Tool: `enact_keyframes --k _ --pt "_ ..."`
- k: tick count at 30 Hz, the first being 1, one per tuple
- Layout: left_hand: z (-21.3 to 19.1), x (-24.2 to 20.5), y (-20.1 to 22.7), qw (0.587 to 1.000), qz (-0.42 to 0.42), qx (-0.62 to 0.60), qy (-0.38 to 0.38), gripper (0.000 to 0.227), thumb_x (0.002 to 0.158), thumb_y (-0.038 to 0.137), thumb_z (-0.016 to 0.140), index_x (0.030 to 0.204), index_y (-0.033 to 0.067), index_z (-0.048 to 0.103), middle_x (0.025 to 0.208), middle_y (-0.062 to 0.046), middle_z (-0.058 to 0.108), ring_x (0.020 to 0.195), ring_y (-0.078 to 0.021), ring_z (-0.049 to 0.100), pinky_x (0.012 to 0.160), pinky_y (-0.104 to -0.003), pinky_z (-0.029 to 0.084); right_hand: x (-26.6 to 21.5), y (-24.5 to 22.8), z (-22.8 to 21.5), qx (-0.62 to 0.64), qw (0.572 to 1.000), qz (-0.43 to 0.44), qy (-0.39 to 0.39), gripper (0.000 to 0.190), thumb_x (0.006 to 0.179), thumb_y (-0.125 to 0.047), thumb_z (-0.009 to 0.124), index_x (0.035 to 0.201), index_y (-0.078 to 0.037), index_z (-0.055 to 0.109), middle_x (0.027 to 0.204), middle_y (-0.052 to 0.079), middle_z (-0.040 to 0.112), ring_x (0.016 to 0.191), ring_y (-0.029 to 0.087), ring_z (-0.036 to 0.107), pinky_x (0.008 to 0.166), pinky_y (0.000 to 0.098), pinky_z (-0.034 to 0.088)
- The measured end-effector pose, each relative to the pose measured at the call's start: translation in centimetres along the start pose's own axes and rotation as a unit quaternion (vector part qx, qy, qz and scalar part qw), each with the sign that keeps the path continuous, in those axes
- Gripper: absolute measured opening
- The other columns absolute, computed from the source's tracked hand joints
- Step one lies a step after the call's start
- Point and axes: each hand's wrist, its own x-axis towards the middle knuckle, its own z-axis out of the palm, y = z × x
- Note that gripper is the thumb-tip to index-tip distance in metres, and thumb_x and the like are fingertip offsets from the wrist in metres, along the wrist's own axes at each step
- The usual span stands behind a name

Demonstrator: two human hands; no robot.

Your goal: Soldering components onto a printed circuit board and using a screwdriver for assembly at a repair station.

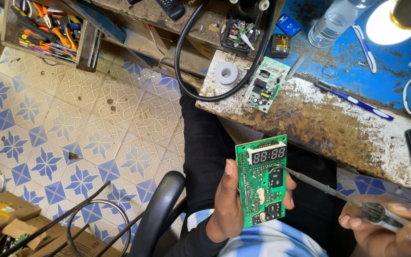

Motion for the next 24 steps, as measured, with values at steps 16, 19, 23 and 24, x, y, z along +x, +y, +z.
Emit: enact_keyframes --k 16,19,23,24 --pt "-1.6 -0.2 2.4 0.979 -0.178 -0.086 -0.054 0.074 0.114 0.050 0.034 0.144 -0.0149 0.052 0.114 -0.034 0.066 0.088 -0.0379 0.072 0.079 -0.043 0.060 5.0 -6.3 4.5 -0.114 0.974 -0.194 -0.039 0.040 0.102 -0.039 0.060 0.142 -0.038 0.053 0.085 -0.021 0.063 0.059 -0.002 0.060 0.055 0.0150 0.055" --pt "-0.8 0.0 3.3 0.985 -0.168 -0.002 -0.047 0.072 0.110 0.050 0.041 0.138 -0.0145 0.056 0.109 -0.030 0.069 0.080 -0.0313 0.073 0.068 -0.036 0.061 5.2 -7.1 5.5 -0.069 0.988 -0.139 -0.001 0.029 0.117 -0.061 0.053 0.125 -0.033 0.059 0.079 -0.017 0.064 0.061 0.002 0.065 0.058 0.0179 0.056" --pt "-0.6 -0.1 3.3 0.988 -0.146 0.023 -0.037 0.072 0.106 0.050 0.048 0.148 -0.0087 0.048 0.120 -0.029 0.068 0.080 -0.0325 0.073 0.065 -0.038 0.060 5.0 -7.4 5.8 -0.125 0.984 -0.129 0.002 0.027 0.119 -0.054 0.044 0.118 -0.027 0.049 0.075 -0.008 0.060 0.063 0.010 0.067 0.066 0.0281 0.060" --pt "-0.7 -0.1 3.2 0.988 -0.147 0.022 -0.036 0.072 0.106 0.050 0.048 0.148 -0.0087 0.048 0.120 -0.029 0.068 0.080 -0.0325 0.073 0.065 -0.038 0.060 5.0 -7.4 5.9 -0.124 0.984 -0.128 0.002 0.027 0.119 -0.054 0.044 0.118 -0.027 0.049 0.075 -0.008 0.060 0.063 0.010 0.067 0.066 0.0281 0.060"
